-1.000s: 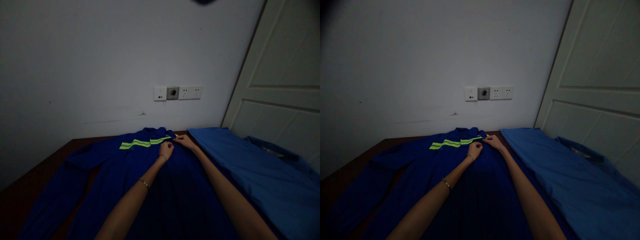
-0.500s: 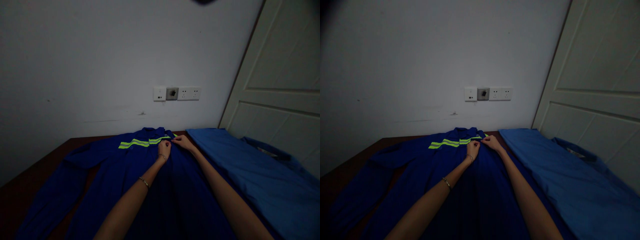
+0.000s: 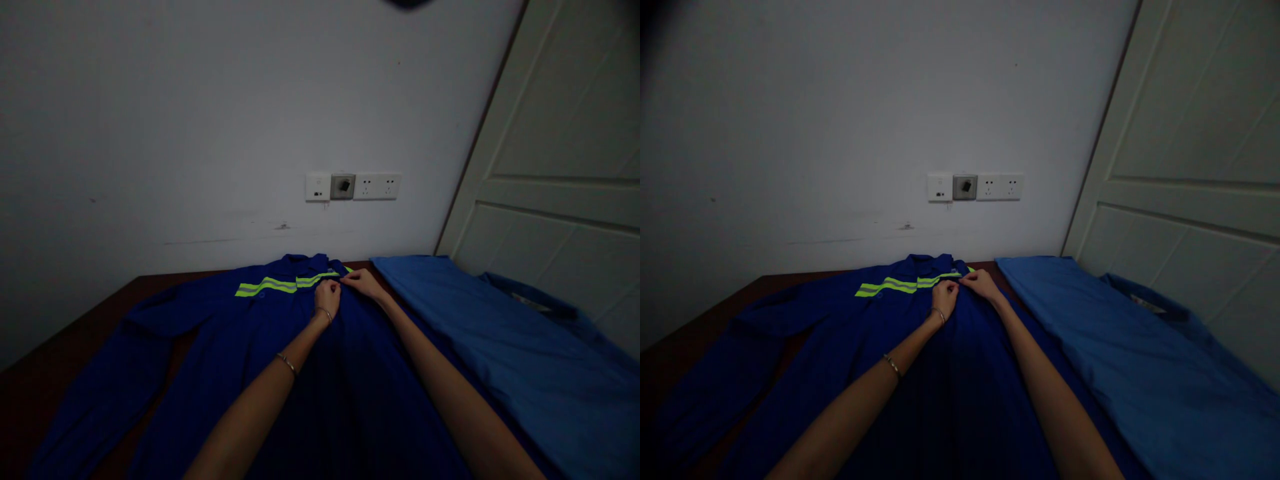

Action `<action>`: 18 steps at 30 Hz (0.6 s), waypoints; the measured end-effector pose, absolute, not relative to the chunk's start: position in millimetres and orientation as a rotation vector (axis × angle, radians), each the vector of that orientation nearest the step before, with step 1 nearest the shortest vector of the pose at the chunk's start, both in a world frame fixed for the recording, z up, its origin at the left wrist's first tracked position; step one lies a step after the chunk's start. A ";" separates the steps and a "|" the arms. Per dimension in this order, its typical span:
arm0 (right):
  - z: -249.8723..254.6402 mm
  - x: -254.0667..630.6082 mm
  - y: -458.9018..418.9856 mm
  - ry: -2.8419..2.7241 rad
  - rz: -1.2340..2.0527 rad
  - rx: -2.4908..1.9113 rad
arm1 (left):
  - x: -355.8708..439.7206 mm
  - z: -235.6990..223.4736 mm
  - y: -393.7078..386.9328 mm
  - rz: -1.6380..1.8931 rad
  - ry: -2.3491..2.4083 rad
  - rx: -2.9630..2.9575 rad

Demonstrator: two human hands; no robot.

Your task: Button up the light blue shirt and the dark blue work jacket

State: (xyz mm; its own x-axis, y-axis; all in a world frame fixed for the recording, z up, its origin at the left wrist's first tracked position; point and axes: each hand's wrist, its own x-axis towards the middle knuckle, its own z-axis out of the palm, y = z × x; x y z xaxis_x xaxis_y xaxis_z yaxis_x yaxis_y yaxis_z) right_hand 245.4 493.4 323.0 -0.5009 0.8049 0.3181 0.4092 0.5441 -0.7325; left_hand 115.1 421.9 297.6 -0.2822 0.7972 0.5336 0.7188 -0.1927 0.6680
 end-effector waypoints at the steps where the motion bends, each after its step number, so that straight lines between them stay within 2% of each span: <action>1: 323.7 245.4 493.0 -2.123 0.785 -0.976 | 115.1 297.8 421.8 1.495 1.942 1.829; 12: 326.4 250.1 490.7 -2.000 1.139 -1.045 | 116.7 299.9 420.2 1.509 1.881 1.764; 18: 318.3 250.2 498.4 -1.953 1.206 -1.048 | 117.9 297.5 421.7 1.609 1.746 1.565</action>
